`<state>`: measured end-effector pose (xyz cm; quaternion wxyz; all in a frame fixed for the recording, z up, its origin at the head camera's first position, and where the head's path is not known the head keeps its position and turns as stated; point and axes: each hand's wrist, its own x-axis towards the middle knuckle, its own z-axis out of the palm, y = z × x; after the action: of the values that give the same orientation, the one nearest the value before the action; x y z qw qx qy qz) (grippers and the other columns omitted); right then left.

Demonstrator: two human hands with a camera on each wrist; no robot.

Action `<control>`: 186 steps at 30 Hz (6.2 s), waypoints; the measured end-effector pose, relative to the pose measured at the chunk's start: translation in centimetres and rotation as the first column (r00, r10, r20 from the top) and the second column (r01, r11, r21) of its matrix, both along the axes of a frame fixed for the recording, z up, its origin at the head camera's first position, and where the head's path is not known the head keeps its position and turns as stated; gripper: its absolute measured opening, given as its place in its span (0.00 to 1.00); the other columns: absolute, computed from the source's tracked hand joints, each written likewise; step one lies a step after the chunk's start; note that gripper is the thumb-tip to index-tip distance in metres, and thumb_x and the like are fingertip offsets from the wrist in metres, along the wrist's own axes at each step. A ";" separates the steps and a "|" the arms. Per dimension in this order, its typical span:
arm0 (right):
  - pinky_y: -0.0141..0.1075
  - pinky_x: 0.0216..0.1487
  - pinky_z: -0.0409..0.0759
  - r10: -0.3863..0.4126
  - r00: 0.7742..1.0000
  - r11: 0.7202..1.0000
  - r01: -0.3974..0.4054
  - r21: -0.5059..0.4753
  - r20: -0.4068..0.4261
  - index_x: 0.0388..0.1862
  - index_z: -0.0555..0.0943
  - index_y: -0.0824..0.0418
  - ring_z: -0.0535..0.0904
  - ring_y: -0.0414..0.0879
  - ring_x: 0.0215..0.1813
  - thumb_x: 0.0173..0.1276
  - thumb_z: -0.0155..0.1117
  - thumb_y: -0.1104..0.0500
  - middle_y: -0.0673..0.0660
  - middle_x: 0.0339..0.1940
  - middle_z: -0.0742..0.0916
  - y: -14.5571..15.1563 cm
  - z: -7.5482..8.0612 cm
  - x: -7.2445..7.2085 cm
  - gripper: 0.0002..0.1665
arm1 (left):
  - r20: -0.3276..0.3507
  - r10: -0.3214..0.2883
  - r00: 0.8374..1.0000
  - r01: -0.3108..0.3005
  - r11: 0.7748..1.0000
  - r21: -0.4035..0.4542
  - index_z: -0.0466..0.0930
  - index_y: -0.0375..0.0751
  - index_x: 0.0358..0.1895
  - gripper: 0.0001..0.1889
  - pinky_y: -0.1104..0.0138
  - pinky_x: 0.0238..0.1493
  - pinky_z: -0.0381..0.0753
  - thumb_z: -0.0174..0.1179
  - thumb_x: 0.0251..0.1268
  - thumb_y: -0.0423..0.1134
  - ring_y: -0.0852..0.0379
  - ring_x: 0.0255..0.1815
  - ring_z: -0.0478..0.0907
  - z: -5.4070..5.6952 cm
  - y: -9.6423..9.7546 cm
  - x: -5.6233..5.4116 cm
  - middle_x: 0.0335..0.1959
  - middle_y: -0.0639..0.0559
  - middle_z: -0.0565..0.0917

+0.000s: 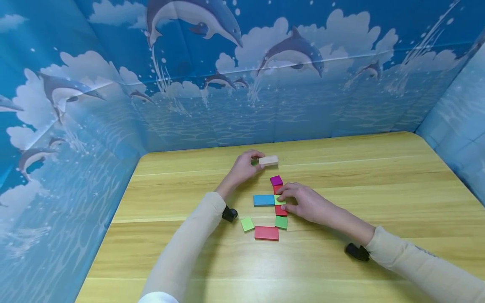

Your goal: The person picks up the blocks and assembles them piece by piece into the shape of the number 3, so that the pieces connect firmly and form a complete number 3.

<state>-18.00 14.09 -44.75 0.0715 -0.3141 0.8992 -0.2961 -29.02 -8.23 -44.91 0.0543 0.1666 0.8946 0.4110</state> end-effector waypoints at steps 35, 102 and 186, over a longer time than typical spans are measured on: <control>0.52 0.61 0.73 -0.029 1.000 1.000 0.029 0.003 -0.005 0.50 0.86 0.57 0.75 0.54 0.62 0.64 0.71 0.61 0.51 0.58 0.81 0.1 0.0 0.5 0.15 | 0.045 -0.070 0.997 0.071 0.997 -0.024 0.83 0.36 0.51 0.15 0.67 0.47 0.77 0.67 0.61 0.31 0.56 0.43 0.76 -0.3 -4.0 4.0 0.43 0.50 0.81; 0.53 0.62 0.72 -0.018 1.000 1.000 0.018 -0.003 0.004 0.49 0.86 0.56 0.73 0.54 0.63 0.65 0.71 0.61 0.52 0.58 0.81 0.2 0.1 0.7 0.13 | 0.017 0.216 0.976 -0.216 0.973 0.080 0.81 0.36 0.55 0.18 0.62 0.50 0.77 0.68 0.62 0.36 0.52 0.49 0.76 -0.7 -1.4 1.7 0.49 0.46 0.81; 0.51 0.61 0.73 -0.011 1.000 1.000 0.010 -0.021 -0.005 0.49 0.86 0.56 0.75 0.53 0.61 0.65 0.70 0.61 0.50 0.57 0.81 0.2 -0.1 0.7 0.13 | 0.031 0.224 0.974 -0.225 0.973 0.048 0.84 0.37 0.49 0.16 0.66 0.38 0.76 0.71 0.57 0.33 0.54 0.38 0.74 -1.1 -3.8 5.4 0.37 0.49 0.82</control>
<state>-17.34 14.26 -44.82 0.0642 -0.3109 0.8979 -0.3049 -23.63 -12.04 -45.97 0.0146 0.0604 0.8960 0.4396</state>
